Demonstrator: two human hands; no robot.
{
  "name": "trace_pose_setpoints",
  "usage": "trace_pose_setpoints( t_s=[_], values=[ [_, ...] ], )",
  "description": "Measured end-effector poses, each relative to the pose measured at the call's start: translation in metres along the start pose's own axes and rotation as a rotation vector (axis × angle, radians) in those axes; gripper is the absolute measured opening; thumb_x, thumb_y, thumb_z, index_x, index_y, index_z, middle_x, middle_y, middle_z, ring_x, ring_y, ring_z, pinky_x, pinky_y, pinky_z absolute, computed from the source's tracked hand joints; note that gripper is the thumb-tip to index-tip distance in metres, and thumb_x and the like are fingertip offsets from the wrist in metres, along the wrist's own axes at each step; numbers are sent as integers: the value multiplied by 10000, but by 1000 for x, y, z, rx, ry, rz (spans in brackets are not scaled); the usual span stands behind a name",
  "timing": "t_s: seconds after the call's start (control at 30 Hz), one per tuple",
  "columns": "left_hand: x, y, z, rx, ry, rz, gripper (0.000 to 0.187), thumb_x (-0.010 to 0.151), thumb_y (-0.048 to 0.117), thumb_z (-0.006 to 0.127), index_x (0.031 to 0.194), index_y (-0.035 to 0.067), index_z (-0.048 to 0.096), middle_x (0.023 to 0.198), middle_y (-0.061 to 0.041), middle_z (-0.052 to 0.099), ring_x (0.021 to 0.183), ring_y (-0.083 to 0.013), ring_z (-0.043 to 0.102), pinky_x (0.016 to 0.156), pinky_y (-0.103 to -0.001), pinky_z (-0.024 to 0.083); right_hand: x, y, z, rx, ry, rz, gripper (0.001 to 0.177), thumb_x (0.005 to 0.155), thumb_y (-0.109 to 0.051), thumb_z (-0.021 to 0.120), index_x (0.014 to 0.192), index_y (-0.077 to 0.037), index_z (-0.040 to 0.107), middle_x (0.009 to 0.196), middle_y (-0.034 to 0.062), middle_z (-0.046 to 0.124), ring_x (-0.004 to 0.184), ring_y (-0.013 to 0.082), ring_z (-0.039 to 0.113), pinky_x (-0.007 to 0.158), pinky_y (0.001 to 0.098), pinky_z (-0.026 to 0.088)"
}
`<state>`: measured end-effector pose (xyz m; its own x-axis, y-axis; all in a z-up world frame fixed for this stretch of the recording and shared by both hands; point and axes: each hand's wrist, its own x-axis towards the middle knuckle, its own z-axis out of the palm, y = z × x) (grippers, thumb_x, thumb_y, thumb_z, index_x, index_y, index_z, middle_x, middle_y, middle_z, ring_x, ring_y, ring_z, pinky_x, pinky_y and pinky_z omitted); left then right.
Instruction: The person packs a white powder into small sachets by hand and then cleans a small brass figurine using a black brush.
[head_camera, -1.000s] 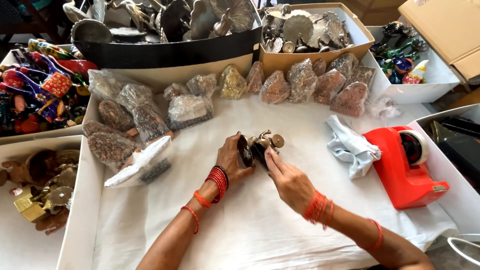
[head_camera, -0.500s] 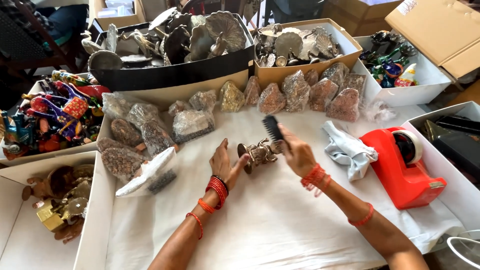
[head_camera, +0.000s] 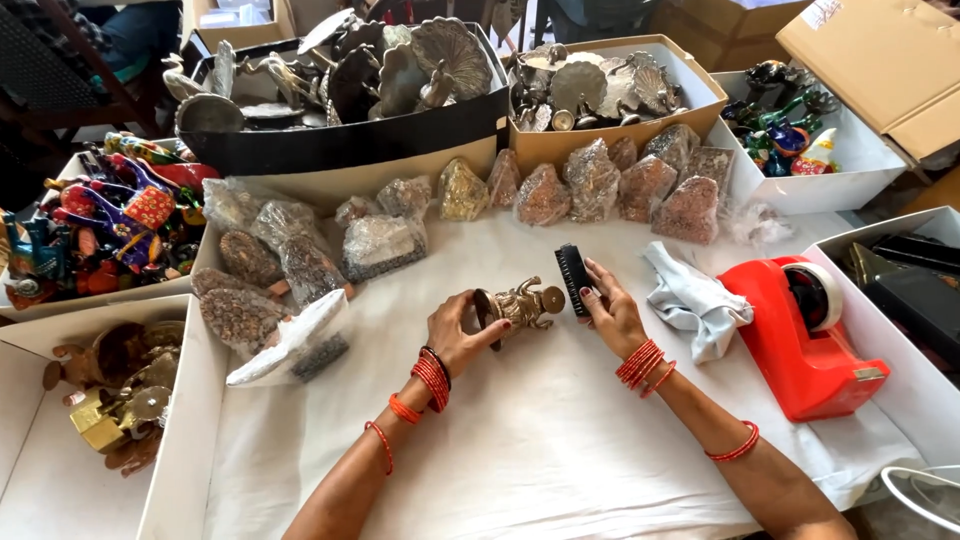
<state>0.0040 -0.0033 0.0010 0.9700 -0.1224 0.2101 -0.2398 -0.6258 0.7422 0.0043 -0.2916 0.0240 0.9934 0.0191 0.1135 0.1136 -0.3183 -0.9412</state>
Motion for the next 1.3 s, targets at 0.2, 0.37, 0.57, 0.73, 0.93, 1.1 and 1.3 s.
trace_pose_setpoints(
  t_s=[0.2,0.37,0.57,0.73,0.93,1.1,1.3],
  values=[
    [-12,29,-16,-246,-112,241,946,670,329,929,1439,37,462,1362,-181,599,1211,-292,654,1004,-391,600,-2,-7,0,57,14,-5,597,1006,-161,538,1571,-138,348,1487,87,580,750,44,653,576,209,558],
    [-15,29,-13,-319,-62,247,963,668,234,951,1474,41,460,1413,-177,588,1258,-294,642,1066,-400,527,-4,-3,-1,25,20,-58,593,1016,-163,537,1573,-109,340,1474,105,584,716,57,645,574,200,546],
    [-4,17,-20,-269,-25,312,998,647,153,944,1489,47,419,1483,-187,511,1356,-310,554,1136,-429,428,-19,-13,9,-14,59,-294,595,1024,-131,556,1578,-59,353,1434,182,621,758,102,691,591,223,582],
    [-5,8,-8,-399,-44,210,1085,641,112,920,1550,121,329,1579,-180,414,1425,-326,448,1165,-441,429,-48,-34,29,-274,-41,-333,593,989,-155,593,1545,-62,409,1317,181,687,764,183,791,559,269,649],
    [-6,11,-8,-389,-29,91,1082,669,140,941,1557,157,323,1546,-160,403,1418,-313,456,1166,-430,444,-51,-75,54,-649,40,-850,626,980,-108,609,1547,36,384,1413,292,562,942,351,750,746,372,640],
    [-6,11,-6,-437,-29,40,1091,620,147,925,1548,115,352,1511,-134,500,1373,-298,535,1138,-410,406,2,-104,78,-953,-254,-373,521,998,-67,468,1506,37,427,1458,290,502,530,265,689,484,341,595],
    [-7,10,-8,-498,-37,-13,1287,608,145,951,1589,75,121,1482,-191,474,1373,-312,507,1172,-422,421,26,-72,77,-852,-225,-609,458,1017,-81,502,1443,86,477,1375,293,605,606,186,607,565,302,567]
  ],
)
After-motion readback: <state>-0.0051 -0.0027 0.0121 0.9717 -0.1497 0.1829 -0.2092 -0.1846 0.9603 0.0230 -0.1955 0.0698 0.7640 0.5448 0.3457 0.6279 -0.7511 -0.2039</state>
